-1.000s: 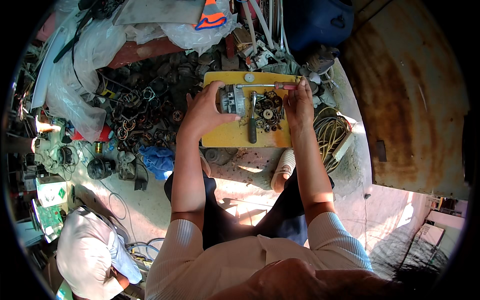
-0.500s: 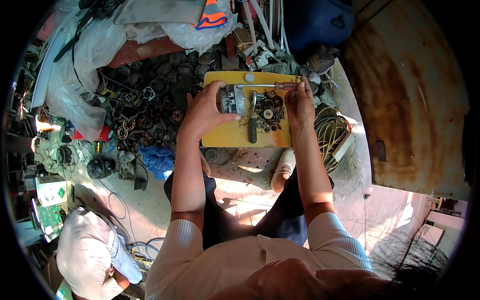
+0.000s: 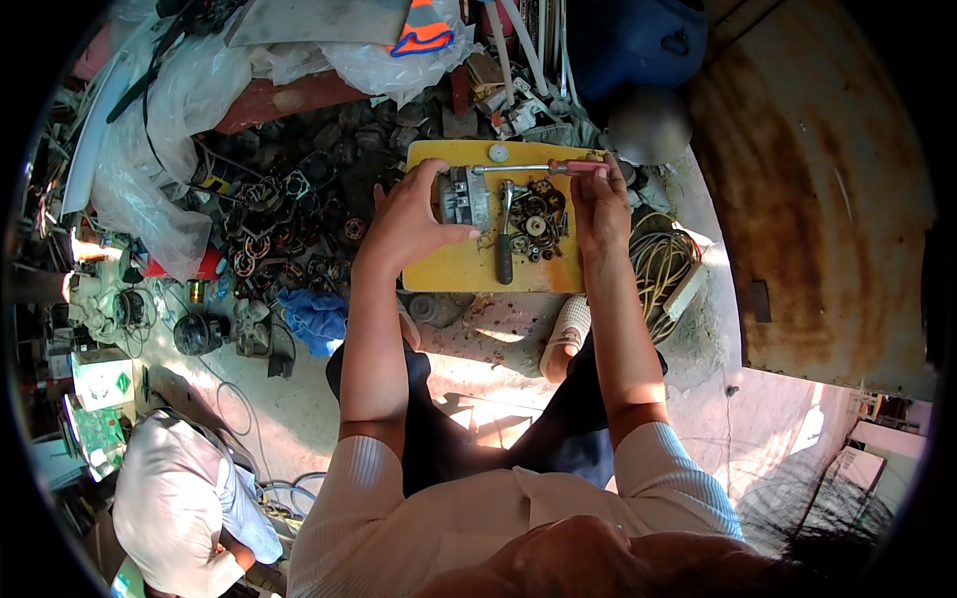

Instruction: The person disassembles a mechanical part using a wrench and a screwdriver, removing screws and separating the metal components.

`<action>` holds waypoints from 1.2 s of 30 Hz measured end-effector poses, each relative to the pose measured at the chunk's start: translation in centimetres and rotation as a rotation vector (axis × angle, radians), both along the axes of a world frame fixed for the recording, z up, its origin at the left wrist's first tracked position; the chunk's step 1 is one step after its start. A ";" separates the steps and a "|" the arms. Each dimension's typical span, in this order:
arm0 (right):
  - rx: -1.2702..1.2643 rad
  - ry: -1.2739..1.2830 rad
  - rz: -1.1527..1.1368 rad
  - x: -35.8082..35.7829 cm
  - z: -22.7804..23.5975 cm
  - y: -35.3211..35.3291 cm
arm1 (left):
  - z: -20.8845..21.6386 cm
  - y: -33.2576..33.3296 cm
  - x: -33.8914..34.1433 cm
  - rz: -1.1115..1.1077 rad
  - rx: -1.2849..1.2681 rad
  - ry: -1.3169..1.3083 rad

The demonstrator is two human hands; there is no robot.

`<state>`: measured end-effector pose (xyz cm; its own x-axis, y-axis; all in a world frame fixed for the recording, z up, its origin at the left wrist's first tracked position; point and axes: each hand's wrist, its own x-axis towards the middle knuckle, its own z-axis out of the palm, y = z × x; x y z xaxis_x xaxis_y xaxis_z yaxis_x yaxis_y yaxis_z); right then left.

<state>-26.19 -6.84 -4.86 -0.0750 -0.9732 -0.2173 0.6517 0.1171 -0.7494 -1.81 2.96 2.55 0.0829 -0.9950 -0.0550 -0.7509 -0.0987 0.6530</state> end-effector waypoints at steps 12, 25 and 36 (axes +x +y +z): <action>0.116 -0.048 0.024 0.1 0.2 0.4 | 0.2 0.0 0.1 -0.016 0.010 0.000; 0.095 -0.015 0.039 0.0 0.8 0.1 | 0.0 -0.3 0.3 -0.007 0.045 -0.028; 0.130 -0.066 0.004 0.5 0.8 0.0 | -0.4 -0.5 0.7 -0.027 0.060 0.049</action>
